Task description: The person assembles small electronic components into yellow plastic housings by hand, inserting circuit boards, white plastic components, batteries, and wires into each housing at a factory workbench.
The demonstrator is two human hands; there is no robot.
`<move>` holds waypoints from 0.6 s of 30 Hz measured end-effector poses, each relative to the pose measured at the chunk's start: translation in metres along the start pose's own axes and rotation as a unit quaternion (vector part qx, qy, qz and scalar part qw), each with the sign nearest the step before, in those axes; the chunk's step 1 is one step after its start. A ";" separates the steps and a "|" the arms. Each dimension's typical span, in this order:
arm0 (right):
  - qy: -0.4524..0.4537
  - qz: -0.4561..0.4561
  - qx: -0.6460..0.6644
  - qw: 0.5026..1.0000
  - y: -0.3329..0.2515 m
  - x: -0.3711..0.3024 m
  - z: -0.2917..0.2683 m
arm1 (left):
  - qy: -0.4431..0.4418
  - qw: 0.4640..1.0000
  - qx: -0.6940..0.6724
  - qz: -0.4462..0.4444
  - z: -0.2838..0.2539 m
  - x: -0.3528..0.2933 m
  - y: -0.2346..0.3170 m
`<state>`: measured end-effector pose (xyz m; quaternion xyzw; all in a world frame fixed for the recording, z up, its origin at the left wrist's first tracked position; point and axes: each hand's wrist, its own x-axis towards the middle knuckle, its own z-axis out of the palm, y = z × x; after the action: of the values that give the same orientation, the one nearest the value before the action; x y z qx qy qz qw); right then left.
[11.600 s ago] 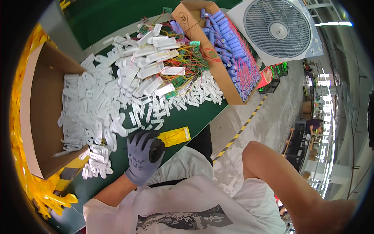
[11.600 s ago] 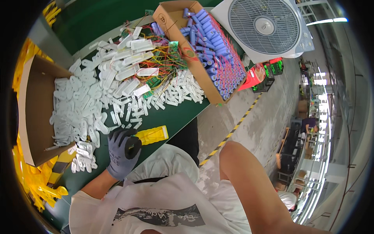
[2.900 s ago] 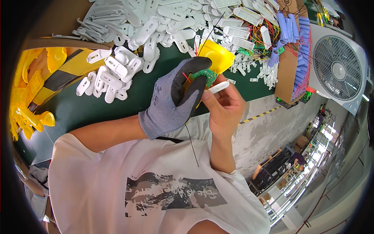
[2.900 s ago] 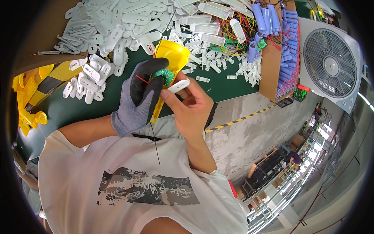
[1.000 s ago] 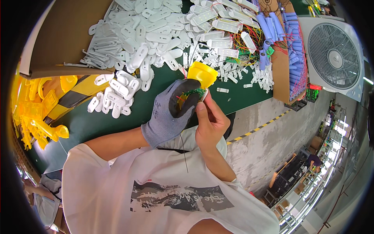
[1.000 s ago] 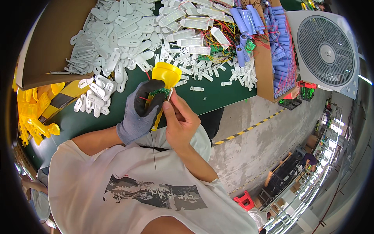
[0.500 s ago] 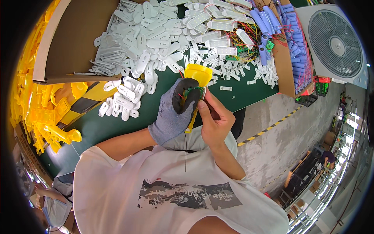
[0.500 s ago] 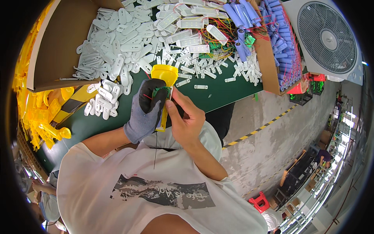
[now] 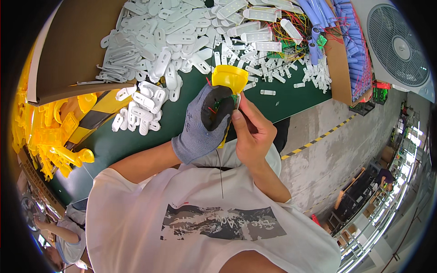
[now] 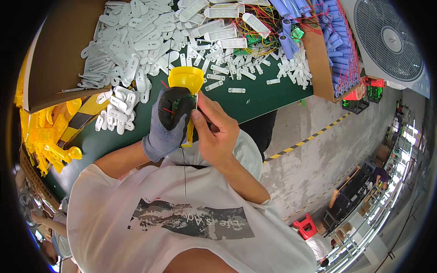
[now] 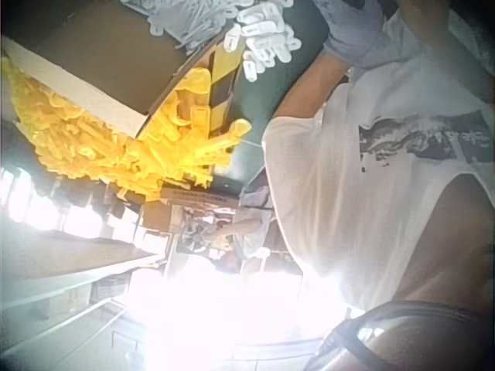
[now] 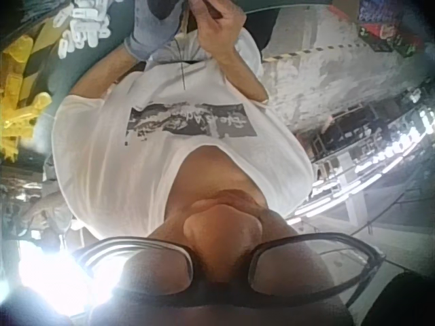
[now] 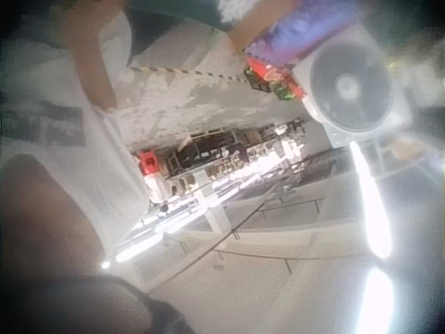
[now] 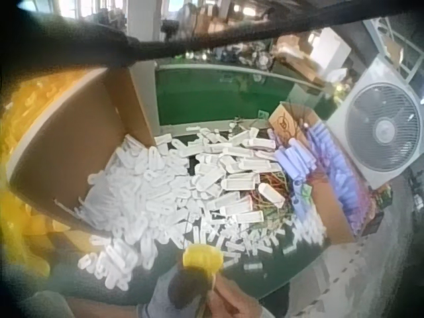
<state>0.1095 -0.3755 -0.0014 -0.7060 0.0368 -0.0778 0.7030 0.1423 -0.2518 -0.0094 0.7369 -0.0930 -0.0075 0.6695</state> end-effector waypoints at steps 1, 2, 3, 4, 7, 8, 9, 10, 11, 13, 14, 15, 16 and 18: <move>-0.003 0.018 0.022 1.000 -0.003 0.003 -0.001 | 0.006 1.000 -0.005 0.013 0.001 0.002 -0.001; -0.005 0.035 0.042 0.998 -0.003 0.004 -0.002 | 0.011 0.999 -0.012 0.028 0.002 0.003 -0.003; 0.002 0.028 0.045 0.999 -0.004 0.005 -0.003 | 0.005 0.999 -0.010 0.035 0.003 0.004 -0.004; -0.001 0.022 0.041 0.999 -0.006 0.007 -0.004 | 0.005 1.000 -0.015 0.012 0.004 0.005 -0.002; -0.007 0.034 0.003 0.999 -0.010 -0.005 -0.006 | -0.005 1.000 -0.008 0.000 0.001 -0.008 -0.001; -0.019 0.062 -0.039 0.997 -0.006 -0.001 -0.005 | -0.006 1.000 -0.001 0.001 -0.001 -0.004 -0.006; -0.008 0.070 -0.018 0.997 -0.003 0.000 -0.002 | -0.004 1.000 -0.005 -0.016 -0.001 -0.003 -0.010; 0.004 0.081 0.002 0.997 0.000 -0.003 0.001 | -0.004 0.999 -0.009 -0.036 0.000 -0.007 -0.012; -0.007 0.026 -0.030 0.999 0.006 -0.005 0.002 | -0.003 0.999 -0.028 -0.046 0.000 -0.010 -0.015; -0.002 -0.050 -0.058 0.997 0.009 -0.001 -0.007 | 0.000 1.000 -0.018 -0.013 0.004 -0.015 -0.018; -0.027 -0.088 -0.058 0.994 0.009 0.002 -0.010 | 0.003 0.999 0.017 0.031 0.002 -0.012 -0.017; -0.054 -0.117 -0.062 0.990 0.007 0.002 -0.013 | -0.011 1.000 0.017 0.009 0.002 -0.011 -0.006; -0.047 -0.126 -0.050 0.990 0.007 0.004 -0.015 | -0.017 0.999 0.029 0.018 0.002 -0.006 -0.002; -0.092 -0.078 -0.030 0.992 0.000 0.014 -0.019 | 0.004 0.999 0.009 -0.030 0.001 0.002 0.007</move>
<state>0.1203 -0.3963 -0.0010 -0.7315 -0.0808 -0.0663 0.6737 0.1432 -0.2540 -0.0024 0.7452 -0.0679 -0.0240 0.6629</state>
